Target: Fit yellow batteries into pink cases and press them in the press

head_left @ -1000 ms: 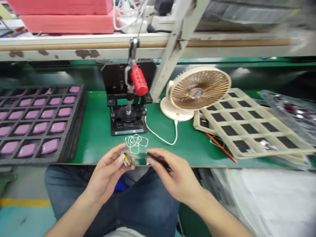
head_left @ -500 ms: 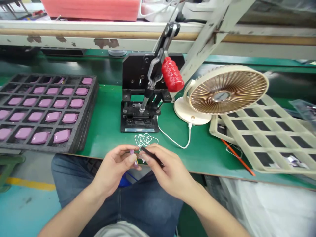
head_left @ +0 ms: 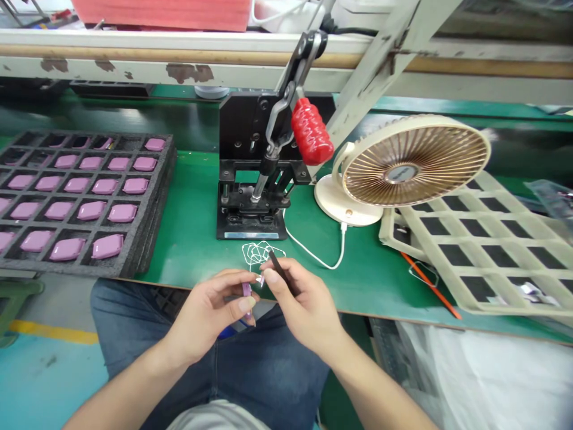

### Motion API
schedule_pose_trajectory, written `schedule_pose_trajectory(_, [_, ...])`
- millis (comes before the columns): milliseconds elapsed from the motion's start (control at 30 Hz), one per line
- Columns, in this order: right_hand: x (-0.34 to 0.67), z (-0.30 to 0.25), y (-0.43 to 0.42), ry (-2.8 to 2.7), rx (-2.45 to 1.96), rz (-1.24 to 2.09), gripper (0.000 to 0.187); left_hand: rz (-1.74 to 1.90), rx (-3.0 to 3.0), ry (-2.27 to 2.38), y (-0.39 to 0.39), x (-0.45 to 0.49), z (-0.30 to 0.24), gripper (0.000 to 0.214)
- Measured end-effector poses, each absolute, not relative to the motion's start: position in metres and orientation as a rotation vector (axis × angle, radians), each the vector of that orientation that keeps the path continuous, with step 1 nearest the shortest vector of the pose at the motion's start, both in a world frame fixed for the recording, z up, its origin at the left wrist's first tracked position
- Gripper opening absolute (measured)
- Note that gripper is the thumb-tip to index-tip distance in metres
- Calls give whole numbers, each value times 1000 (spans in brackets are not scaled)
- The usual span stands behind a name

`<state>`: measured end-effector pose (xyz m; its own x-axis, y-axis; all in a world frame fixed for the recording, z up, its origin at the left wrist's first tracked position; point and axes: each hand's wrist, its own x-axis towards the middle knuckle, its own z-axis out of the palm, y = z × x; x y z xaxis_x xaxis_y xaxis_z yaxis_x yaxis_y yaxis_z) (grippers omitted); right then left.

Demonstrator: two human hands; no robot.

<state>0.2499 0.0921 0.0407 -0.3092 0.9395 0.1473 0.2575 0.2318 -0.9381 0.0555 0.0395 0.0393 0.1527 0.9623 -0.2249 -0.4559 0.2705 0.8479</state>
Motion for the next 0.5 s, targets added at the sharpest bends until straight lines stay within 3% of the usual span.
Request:
schedule_pose_trajectory(333, [244,46,89,-1416,-1215,1434,39,1199,576,874,40,56,40,30])
schedule_pose_trajectory(500, [251,55,89,-1445,-1124,1560,39,1273,462,864,42,55,44,27])
